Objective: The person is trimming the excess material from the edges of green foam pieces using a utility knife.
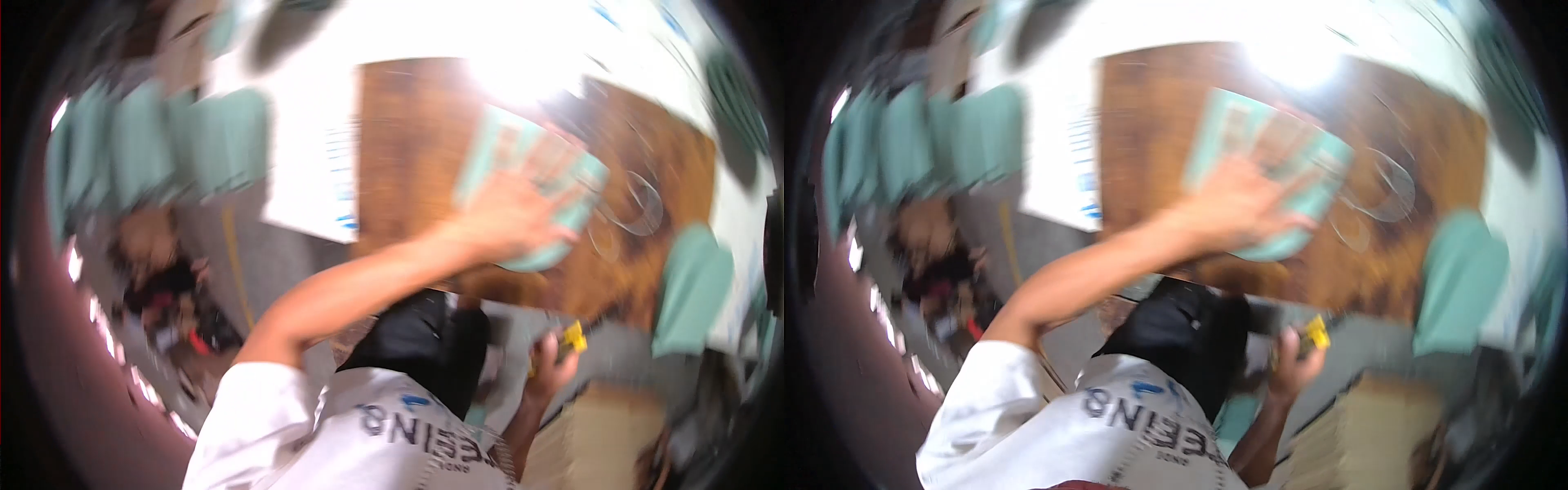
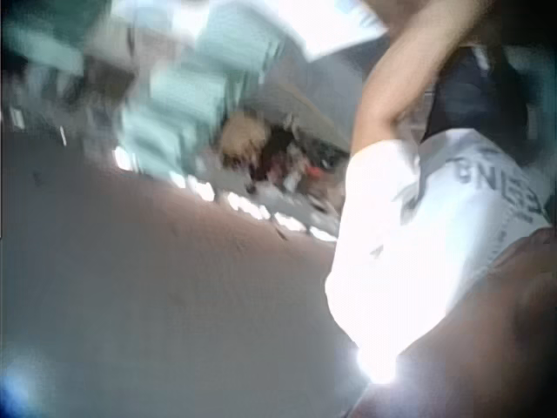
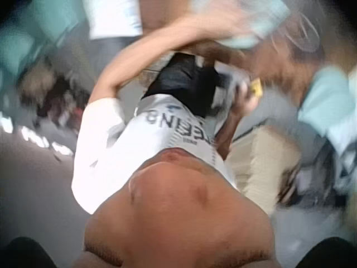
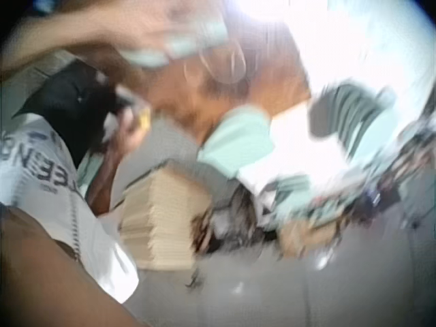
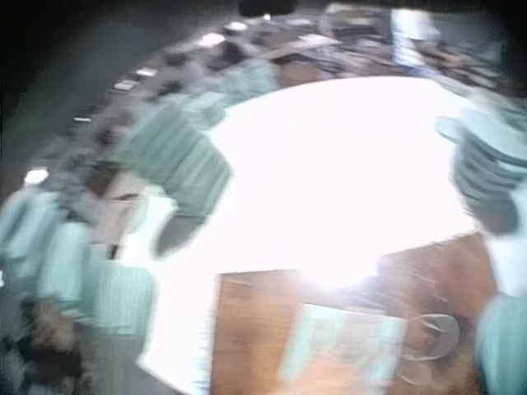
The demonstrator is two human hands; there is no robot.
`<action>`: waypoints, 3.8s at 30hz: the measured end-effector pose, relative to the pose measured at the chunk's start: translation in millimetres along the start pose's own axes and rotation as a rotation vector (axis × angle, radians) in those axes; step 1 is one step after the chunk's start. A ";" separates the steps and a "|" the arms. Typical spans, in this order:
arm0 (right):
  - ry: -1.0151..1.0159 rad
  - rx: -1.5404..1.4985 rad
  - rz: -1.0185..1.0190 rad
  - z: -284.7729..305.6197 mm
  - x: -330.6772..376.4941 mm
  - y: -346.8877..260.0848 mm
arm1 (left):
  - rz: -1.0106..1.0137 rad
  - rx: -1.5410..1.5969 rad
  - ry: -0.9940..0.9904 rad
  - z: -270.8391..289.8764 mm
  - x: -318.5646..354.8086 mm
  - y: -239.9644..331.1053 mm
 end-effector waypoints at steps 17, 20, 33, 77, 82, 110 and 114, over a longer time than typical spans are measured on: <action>-0.441 -0.739 -0.347 -52.1 99.1 134.2 | 0.027 -0.183 0.309 -20.1 47.2 25.2; -0.389 -0.814 -0.129 -47.9 88.5 141.2 | -0.369 0.042 0.248 -23.8 56.1 22.9; 0.366 -0.749 0.235 -84.6 65.1 93.7 | -0.169 -0.096 0.061 -53.9 65.8 58.1; 0.695 0.530 0.955 -89.4 84.1 52.8 | -0.549 -0.146 -0.037 -7.3 56.1 74.9; 0.850 0.204 0.852 -97.4 98.1 60.0 | -0.510 -0.126 -0.066 -8.7 56.1 70.0; 0.464 0.941 1.153 -23.2 41.3 -45.3 | -0.603 -0.037 0.098 -4.5 52.6 64.1; 0.309 1.044 1.168 -8.3 25.9 -45.8 | -0.563 -0.034 0.055 -11.2 52.3 72.4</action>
Point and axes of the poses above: each hand's wrist, its own x-axis away from the middle knuckle, its own z-axis out of the back of the hand, y = z × x, the point moved 7 cm from there along -x, towards the middle knuckle
